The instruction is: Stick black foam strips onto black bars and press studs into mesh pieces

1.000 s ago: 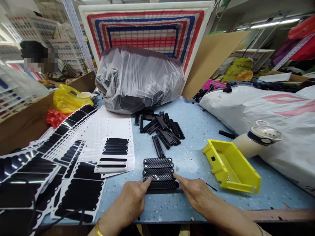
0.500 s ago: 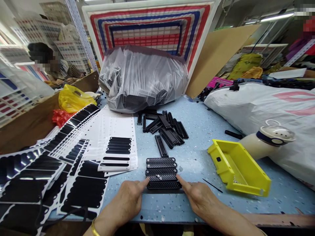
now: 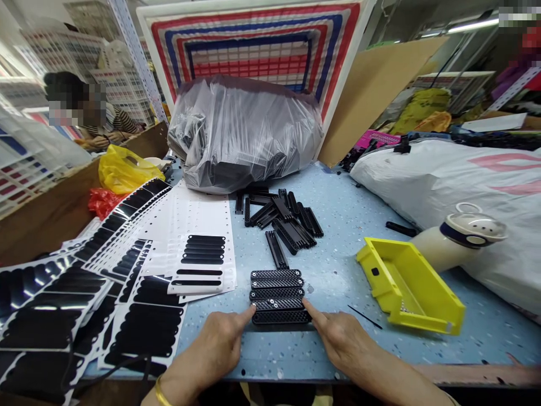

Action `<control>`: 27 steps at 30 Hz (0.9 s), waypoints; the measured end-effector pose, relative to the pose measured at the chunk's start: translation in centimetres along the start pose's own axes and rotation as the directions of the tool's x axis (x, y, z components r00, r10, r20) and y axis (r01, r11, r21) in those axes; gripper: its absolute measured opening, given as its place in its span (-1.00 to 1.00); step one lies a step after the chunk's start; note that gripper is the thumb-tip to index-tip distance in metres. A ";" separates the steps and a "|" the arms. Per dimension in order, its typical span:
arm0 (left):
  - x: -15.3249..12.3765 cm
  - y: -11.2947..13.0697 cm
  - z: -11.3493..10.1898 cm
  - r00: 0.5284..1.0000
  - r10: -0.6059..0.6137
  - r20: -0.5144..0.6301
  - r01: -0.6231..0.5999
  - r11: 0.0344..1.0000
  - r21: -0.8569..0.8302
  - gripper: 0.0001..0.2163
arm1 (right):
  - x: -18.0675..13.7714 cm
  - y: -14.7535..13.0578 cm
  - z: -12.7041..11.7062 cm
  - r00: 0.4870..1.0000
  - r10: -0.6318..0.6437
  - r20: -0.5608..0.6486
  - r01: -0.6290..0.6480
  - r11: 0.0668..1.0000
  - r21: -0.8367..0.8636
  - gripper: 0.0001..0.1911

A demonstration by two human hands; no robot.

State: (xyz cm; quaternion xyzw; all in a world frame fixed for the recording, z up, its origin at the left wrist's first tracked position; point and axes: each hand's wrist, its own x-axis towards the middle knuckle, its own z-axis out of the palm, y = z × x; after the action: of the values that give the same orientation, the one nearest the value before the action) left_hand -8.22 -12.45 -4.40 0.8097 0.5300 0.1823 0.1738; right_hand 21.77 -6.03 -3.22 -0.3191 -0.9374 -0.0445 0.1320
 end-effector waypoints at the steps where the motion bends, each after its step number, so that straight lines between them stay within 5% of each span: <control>1: 0.0 0.0 0.0 1.000 0.003 0.006 -0.003 0.999 0.037 -0.42 | 0.1 0.1 0.0 1.000 0.005 -0.007 -0.005 1.000 0.013 -0.42; 8: 3.6 1.9 -0.7 0.984 0.042 -0.174 -0.047 0.999 -0.024 -0.72 | 3.2 -0.7 -0.5 0.995 0.095 -0.010 -0.091 0.975 0.205 -0.69; 17: 6.8 3.7 -1.1 1.000 -0.016 0.020 0.012 0.979 0.203 -0.80 | 7.0 -3.3 -0.1 0.965 0.157 0.209 -0.198 0.962 0.188 -0.73; 27: 6.6 3.5 -0.7 0.999 0.008 -0.031 -0.001 0.978 0.208 -0.81 | 4.8 -2.0 0.0 0.958 0.203 0.201 -0.244 0.947 0.209 -0.72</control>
State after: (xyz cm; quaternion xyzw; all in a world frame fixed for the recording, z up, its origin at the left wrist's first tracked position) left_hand -3.30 -7.59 -1.42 0.8218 0.5469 0.1390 0.0794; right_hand 16.95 -4.82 -1.87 -0.4088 -0.9018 0.1088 0.0886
